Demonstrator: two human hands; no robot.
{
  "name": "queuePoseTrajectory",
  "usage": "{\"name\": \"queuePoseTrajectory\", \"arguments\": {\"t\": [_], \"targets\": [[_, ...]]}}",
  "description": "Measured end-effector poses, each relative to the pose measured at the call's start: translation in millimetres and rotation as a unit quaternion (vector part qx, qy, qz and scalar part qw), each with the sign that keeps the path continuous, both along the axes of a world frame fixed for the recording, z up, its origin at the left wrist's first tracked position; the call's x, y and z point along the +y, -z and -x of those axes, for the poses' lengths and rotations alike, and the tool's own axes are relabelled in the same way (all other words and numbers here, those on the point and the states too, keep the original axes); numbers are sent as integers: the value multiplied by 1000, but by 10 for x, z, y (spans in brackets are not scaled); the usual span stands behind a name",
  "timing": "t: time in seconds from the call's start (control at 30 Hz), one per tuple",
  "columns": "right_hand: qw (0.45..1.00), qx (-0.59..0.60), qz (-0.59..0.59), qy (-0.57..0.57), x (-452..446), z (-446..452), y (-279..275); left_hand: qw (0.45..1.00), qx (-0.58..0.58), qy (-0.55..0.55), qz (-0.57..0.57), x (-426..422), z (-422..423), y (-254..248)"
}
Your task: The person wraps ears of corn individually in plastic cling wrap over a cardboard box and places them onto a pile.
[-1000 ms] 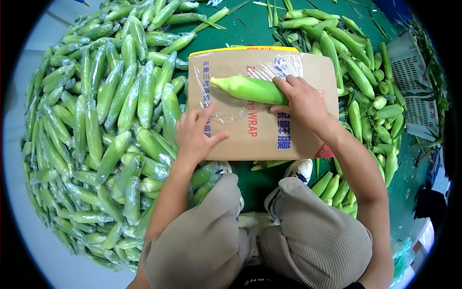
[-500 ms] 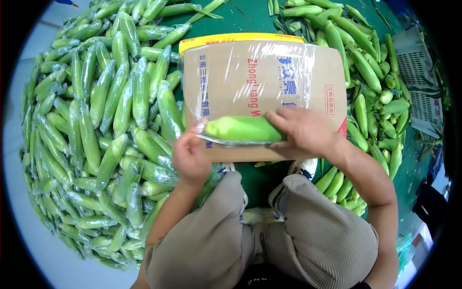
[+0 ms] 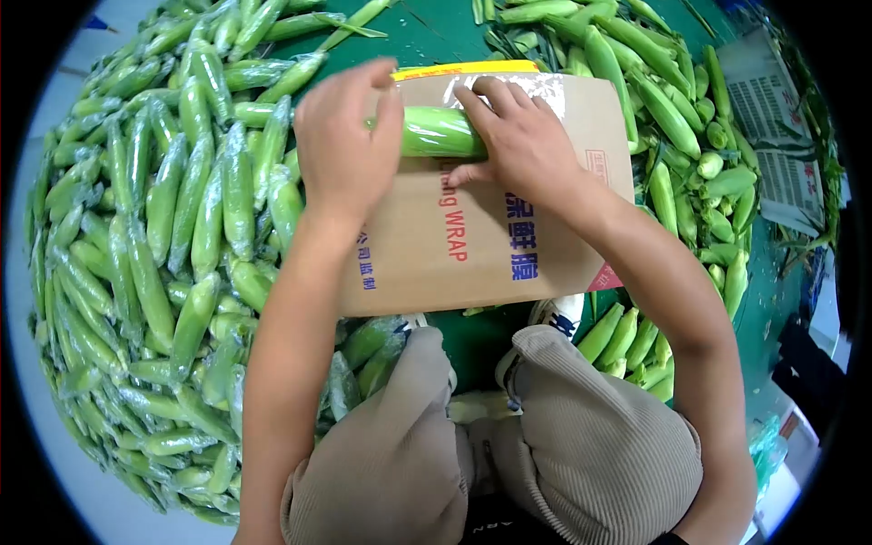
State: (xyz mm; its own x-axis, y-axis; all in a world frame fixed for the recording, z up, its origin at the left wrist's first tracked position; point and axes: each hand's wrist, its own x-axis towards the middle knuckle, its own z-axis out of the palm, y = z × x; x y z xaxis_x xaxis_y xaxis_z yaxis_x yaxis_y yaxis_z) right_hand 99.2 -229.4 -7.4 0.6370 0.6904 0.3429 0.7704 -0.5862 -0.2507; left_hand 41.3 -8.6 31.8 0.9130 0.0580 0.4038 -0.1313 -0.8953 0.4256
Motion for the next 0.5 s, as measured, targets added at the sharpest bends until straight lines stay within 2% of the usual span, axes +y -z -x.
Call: {"name": "queuePoseTrajectory", "arguments": {"t": [0.03,0.17,0.27,0.3,0.33,0.4,0.43,0.47,0.5], "targets": [[1000,10,-22,-16,-14,-47,-21,998,-14,40,-39,-64,104,69],[964,246,28,-91,-67,-355,-206,979,-14,124,-160,-345,351,80],[861,489,17,-138,-205,-276,-453,971,-17,145,-189,-351,450,113],[851,506,68,-122,-227,-228,-520,970,-16,147,-193,-332,484,141],[834,509,186,-101,-158,-218,-688,971,46,158,-176,-354,512,110],[911,374,137,-111,-66,-308,-461,959,179,177,-134,-409,613,53],[948,269,18,-171,-3,-345,-365,946,211,225,-101,-376,574,-24],[969,108,-19,-219,77,-374,-118,932,261,235,-90,-382,574,-105],[968,86,51,-230,108,-307,24,916,308,246,-77,-409,557,-176]]}}
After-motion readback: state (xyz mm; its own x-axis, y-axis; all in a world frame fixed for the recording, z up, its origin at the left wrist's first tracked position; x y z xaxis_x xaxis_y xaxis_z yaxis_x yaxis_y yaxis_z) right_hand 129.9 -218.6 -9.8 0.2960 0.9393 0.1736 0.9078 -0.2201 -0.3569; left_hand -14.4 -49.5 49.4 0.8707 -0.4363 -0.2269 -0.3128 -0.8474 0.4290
